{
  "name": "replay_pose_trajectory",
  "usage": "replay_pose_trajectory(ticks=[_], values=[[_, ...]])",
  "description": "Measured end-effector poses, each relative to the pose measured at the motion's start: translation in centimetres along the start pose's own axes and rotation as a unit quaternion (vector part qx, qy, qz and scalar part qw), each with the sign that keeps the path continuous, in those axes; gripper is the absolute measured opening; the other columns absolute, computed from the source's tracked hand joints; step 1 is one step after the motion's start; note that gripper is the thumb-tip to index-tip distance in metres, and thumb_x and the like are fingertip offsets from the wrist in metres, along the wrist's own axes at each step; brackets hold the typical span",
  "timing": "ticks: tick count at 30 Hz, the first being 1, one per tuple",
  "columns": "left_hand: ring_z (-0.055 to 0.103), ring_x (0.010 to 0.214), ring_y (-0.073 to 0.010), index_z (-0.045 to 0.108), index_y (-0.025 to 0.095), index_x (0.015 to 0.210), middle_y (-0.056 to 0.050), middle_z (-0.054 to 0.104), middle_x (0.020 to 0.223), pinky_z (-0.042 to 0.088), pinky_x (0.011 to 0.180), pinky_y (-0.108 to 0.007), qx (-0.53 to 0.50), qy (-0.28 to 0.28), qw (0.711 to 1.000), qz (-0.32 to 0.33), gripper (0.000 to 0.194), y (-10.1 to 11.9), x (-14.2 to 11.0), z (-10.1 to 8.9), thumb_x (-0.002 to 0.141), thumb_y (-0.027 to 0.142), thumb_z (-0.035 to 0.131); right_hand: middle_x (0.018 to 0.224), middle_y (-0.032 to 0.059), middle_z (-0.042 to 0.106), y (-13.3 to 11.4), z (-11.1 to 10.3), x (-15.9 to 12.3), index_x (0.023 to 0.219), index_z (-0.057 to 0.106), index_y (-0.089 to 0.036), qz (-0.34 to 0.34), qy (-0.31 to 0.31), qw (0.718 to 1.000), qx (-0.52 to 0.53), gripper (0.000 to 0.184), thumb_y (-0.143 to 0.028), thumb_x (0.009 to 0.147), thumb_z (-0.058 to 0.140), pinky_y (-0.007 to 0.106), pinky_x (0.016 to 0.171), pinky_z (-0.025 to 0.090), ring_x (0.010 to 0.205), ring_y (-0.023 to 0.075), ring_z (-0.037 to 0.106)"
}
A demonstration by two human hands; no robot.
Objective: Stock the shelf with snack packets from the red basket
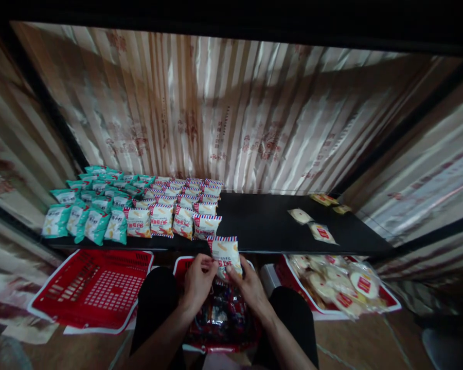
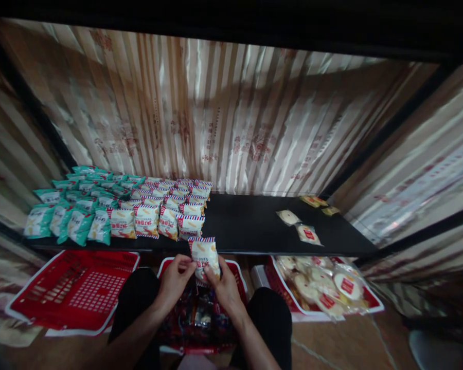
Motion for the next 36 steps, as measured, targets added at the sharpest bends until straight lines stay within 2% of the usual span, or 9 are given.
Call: replay_pose_trajectory(ticks=[3, 6, 9, 12, 15, 21, 28, 32, 36], values=[[0.065, 0.08, -0.0188, 0.059, 0.018, 0.089, -0.006, 0.069, 0.086, 0.049, 0.074, -0.03, -0.012, 0.014, 1.0, 0.0, 0.028, -1.5, 0.0, -0.4, 0.073, 0.041, 0.059, 0.108, 0.0097, 0.068, -0.3, 0.7, -0.1, 0.115, 0.059, -0.018, 0.035, -0.035, 0.996, 0.079, 0.057, -0.053, 0.071, 0.065, 0.041, 0.086, 0.05, 0.094, 0.0271, 0.064], [0.065, 0.085, -0.0201, 0.06, 0.018, 0.098, -0.009, 0.069, 0.095, 0.05, 0.077, -0.031, -0.058, 0.0, 0.998, -0.018, 0.037, -3.0, 0.2, -0.8, 0.071, 0.044, 0.062, 0.108, 0.0091, 0.068, -0.3, 1.4, -0.1, 0.116, 0.059, -0.019, 0.06, -0.07, 0.988, 0.126, 0.057, -0.054, 0.072, 0.064, 0.041, 0.087, 0.049, 0.094, 0.0264, 0.064], [0.065, 0.093, -0.0225, 0.061, 0.017, 0.101, -0.011, 0.069, 0.103, 0.05, 0.083, -0.034, -0.154, -0.052, 0.987, -0.021, 0.042, -3.6, 0.4, -1.2, 0.07, 0.045, 0.065, 0.106, 0.0081, 0.069, -0.4, 2.3, -0.1, 0.116, 0.059, -0.02, 0.079, -0.081, 0.981, 0.158, 0.058, -0.056, 0.071, 0.065, 0.04, 0.086, 0.05, 0.092, 0.0255, 0.065], [0.064, 0.099, -0.0254, 0.06, 0.017, 0.104, -0.013, 0.068, 0.108, 0.05, 0.088, -0.037, -0.268, -0.125, 0.955, -0.032, 0.049, -3.7, 0.4, -1.5, 0.066, 0.046, 0.071, 0.105, 0.0081, 0.069, -0.3, 3.6, 0.0, 0.114, 0.06, -0.02, 0.085, -0.083, 0.977, 0.178, 0.059, -0.057, 0.069, 0.066, 0.039, 0.088, 0.049, 0.095, 0.0254, 0.065], [0.064, 0.101, -0.0271, 0.057, 0.016, 0.108, -0.014, 0.067, 0.111, 0.049, 0.09, -0.04, -0.324, -0.147, 0.933, -0.06, 0.057, -3.9, 0.5, -2.0, 0.062, 0.044, 0.075, 0.105, 0.0075, 0.069, -0.2, 4.9, 0.2, 0.111, 0.062, -0.02, 0.075, -0.09, 0.977, 0.179, 0.055, -0.057, 0.07, 0.066, 0.04, 0.092, 0.047, 0.097, 0.0252, 0.064], [0.065, 0.097, -0.026, 0.057, 0.016, 0.107, -0.014, 0.068, 0.108, 0.049, 0.089, -0.038, -0.302, -0.092, 0.948, -0.044, 0.057, -4.5, 1.5, -3.6, 0.06, 0.041, 0.077, 0.11, 0.0076, 0.068, -0.8, 6.7, 0.8, 0.113, 0.061, -0.021, 0.033, -0.088, 0.988, 0.124, 0.053, -0.054, 0.071, 0.066, 0.04, 0.096, 0.044, 0.102, 0.0256, 0.062], [0.065, 0.094, -0.0249, 0.058, 0.017, 0.105, -0.011, 0.069, 0.103, 0.05, 0.083, -0.033, -0.194, -0.047, 0.979, -0.029, 0.05, -5.4, 2.5, -5.0, 0.062, 0.035, 0.074, 0.106, 0.0075, 0.069, -1.6, 8.3, 2.1, 0.111, 0.061, -0.022, 0.039, -0.052, 0.99, 0.126, 0.056, -0.053, 0.065, 0.071, 0.041, 0.091, 0.047, 0.099, 0.0275, 0.063], [0.064, 0.097, -0.0237, 0.055, 0.018, 0.11, -0.01, 0.069, 0.107, 0.049, 0.086, -0.031, -0.191, -0.061, 0.979, -0.017, 0.053, -5.3, 2.9, -6.0, 0.063, 0.034, 0.073, 0.098, 0.0079, 0.072, -1.6, 9.2, 3.1, 0.102, 0.065, -0.02, 0.042, -0.035, 0.989, 0.135, 0.053, -0.053, 0.061, 0.074, 0.041, 0.086, 0.05, 0.094, 0.0288, 0.064], [0.062, 0.103, -0.025, 0.054, 0.017, 0.115, -0.011, 0.066, 0.113, 0.049, 0.088, -0.031, -0.212, -0.086, 0.973, -0.009, 0.057, -5.4, 3.4, -6.9, 0.067, 0.043, 0.07, 0.097, 0.0074, 0.072, -2.1, 10.0, 3.5, 0.099, 0.067, -0.019, 0.029, -0.032, 0.989, 0.143, 0.052, -0.052, 0.059, 0.076, 0.042, 0.087, 0.049, 0.094, 0.0291, 0.064]])
Point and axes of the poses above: each hand's wrist, its own x-axis towards the middle knuckle, its own z-axis out of the palm, y = z × x, the point moved 1 cm from there along x, towards the middle knuckle
